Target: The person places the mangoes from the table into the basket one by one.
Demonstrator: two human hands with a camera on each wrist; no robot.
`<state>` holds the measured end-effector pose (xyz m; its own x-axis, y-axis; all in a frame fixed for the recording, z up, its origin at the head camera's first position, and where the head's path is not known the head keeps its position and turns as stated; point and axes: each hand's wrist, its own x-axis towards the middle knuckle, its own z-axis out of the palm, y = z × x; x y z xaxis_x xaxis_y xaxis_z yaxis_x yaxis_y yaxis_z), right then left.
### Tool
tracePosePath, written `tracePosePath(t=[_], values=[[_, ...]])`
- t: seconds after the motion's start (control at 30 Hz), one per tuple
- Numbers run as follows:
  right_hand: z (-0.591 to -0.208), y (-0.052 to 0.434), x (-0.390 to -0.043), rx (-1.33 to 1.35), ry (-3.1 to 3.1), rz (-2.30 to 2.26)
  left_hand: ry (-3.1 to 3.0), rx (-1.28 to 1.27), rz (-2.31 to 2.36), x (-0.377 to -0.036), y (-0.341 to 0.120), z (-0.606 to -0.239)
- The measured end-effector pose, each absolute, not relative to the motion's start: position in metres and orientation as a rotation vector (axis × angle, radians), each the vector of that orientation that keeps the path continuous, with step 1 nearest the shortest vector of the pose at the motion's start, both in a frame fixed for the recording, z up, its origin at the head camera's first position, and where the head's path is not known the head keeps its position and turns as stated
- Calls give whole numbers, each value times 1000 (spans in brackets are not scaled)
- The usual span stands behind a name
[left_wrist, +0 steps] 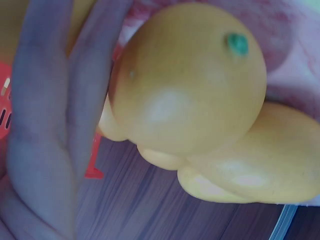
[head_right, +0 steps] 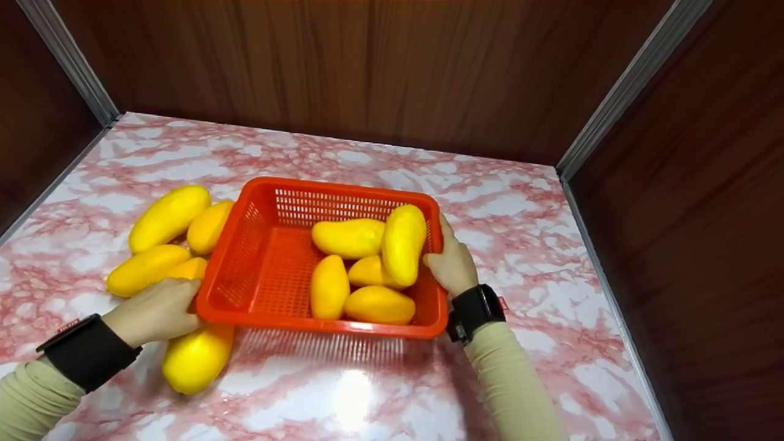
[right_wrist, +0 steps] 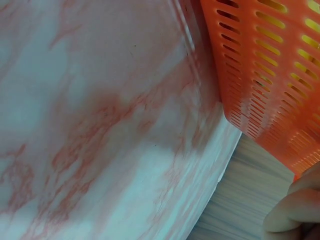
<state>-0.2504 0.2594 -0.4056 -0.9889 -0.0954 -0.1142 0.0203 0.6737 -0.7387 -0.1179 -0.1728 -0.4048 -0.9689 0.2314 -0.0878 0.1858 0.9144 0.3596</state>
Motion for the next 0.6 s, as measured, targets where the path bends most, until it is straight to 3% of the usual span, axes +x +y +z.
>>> tracePosePath(t=[0.6], values=[[-406, 259, -250, -37, 2762, -1194, 2838, 305, 724, -112, -167, -417]])
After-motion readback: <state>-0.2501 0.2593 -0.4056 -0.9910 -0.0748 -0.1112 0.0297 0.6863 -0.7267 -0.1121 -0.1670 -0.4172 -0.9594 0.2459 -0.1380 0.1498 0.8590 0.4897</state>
